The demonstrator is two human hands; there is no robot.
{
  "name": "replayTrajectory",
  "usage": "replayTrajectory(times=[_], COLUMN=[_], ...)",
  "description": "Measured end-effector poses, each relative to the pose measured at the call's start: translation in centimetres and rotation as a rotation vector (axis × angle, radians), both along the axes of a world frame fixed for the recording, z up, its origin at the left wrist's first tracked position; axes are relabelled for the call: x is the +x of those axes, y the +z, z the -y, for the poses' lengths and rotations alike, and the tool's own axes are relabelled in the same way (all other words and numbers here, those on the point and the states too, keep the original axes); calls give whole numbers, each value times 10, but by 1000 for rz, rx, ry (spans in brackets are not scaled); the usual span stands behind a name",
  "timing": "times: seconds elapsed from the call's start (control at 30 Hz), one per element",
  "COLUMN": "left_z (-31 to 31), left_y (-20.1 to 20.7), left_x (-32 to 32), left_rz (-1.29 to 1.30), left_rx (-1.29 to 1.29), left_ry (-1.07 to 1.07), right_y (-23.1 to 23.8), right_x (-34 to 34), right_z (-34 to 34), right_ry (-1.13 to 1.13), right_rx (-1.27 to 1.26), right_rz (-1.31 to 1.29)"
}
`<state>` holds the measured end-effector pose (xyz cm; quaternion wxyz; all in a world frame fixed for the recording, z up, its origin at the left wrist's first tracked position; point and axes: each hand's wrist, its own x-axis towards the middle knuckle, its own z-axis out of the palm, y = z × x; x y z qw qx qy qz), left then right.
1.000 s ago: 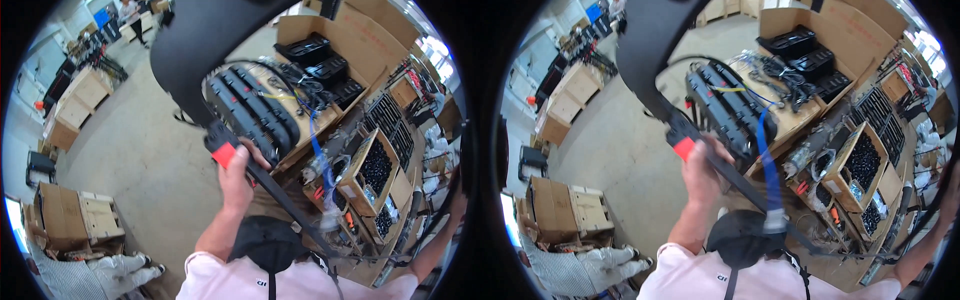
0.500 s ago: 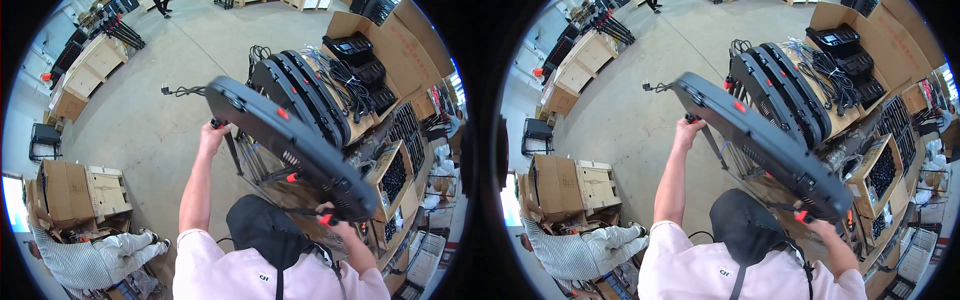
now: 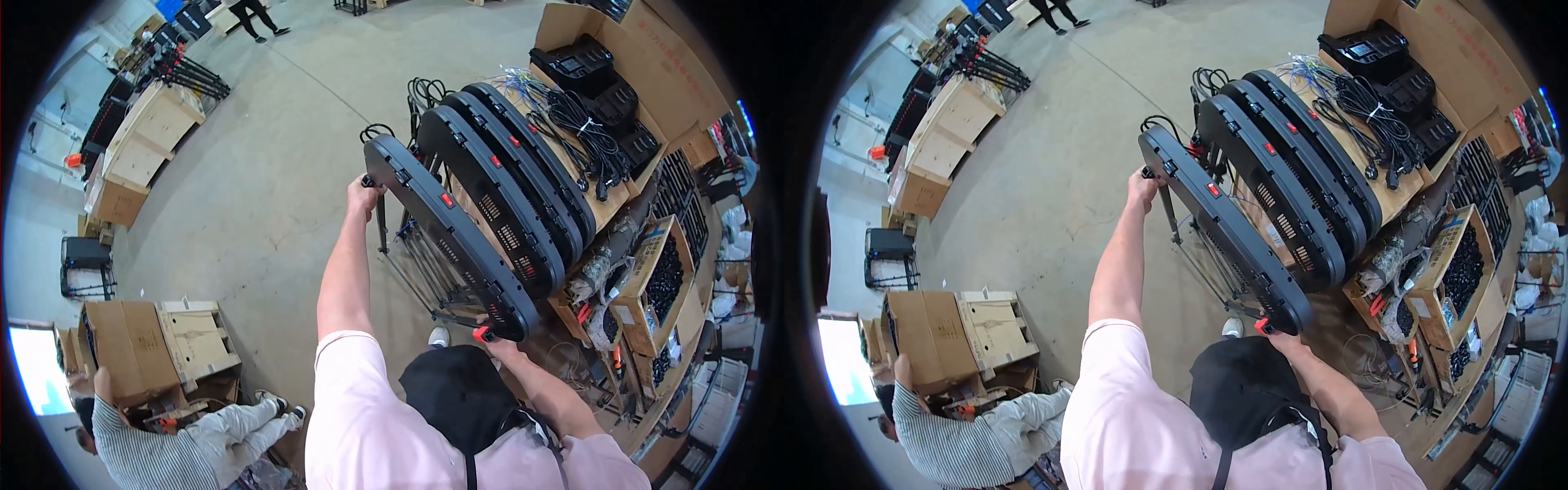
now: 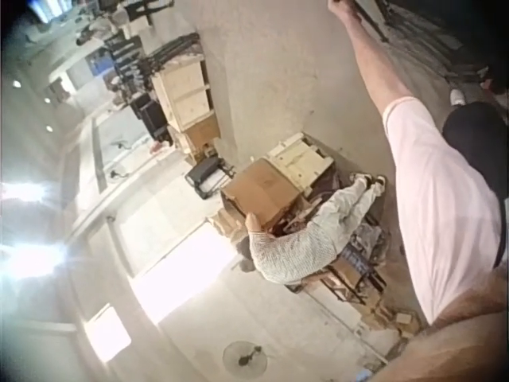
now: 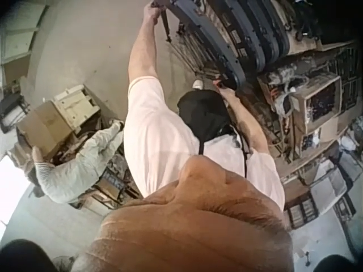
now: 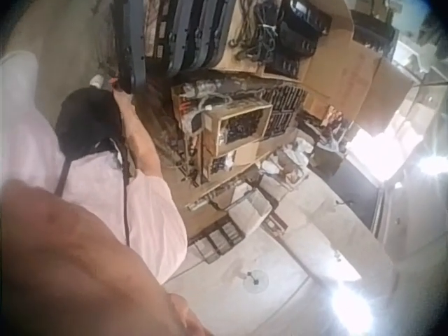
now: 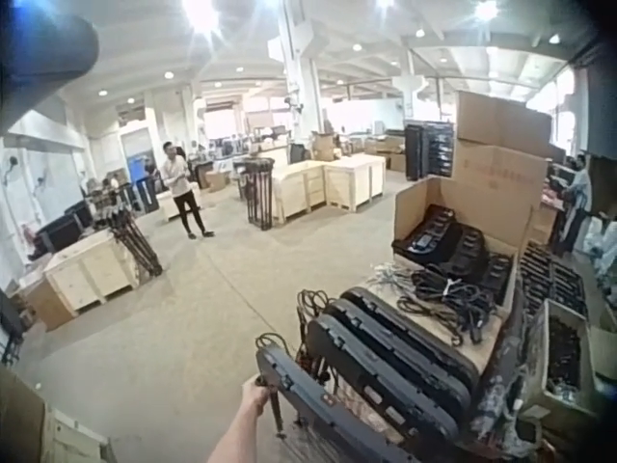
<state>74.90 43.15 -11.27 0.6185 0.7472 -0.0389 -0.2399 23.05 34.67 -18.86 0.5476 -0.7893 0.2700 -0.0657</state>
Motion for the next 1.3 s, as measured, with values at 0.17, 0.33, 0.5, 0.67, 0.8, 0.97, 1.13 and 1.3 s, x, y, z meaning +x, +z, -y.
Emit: replayTrajectory(times=[0.17, 0.33, 0.5, 0.67, 0.8, 0.97, 1.13, 1.3], left_z=[28, 38, -49, -250, -283, -243, -141, -40], left_y=[6, -19, -122, -199, -162, -196, -168, -124], left_x=[32, -7, -144, -345, -401, -327, -257, -279], left_rz=[61, 421, 96, -84, 280, -152, 99, 123], left_rx=[174, 324, 429, 562, 576, 960, 685, 544], left_ry=[-84, -128, -290, -776, -1089, -1030, -508, -493], right_y=[-12, 42, 70, -17, -120, -154, -97, -14], right_x=[14, -1, -48, -173, -318, -332, -245, -178], right_z=[2, 28, 37, 16, 2, 2, 27, 44], right_ry=[60, 46, -25, -136, -188, -209, -311, -485], right_rx=[-354, -349, -226, -196, 90, 40, 9, 287], right_rz=[-81, -460, -595, -665, -1061, -917, -716, -465])
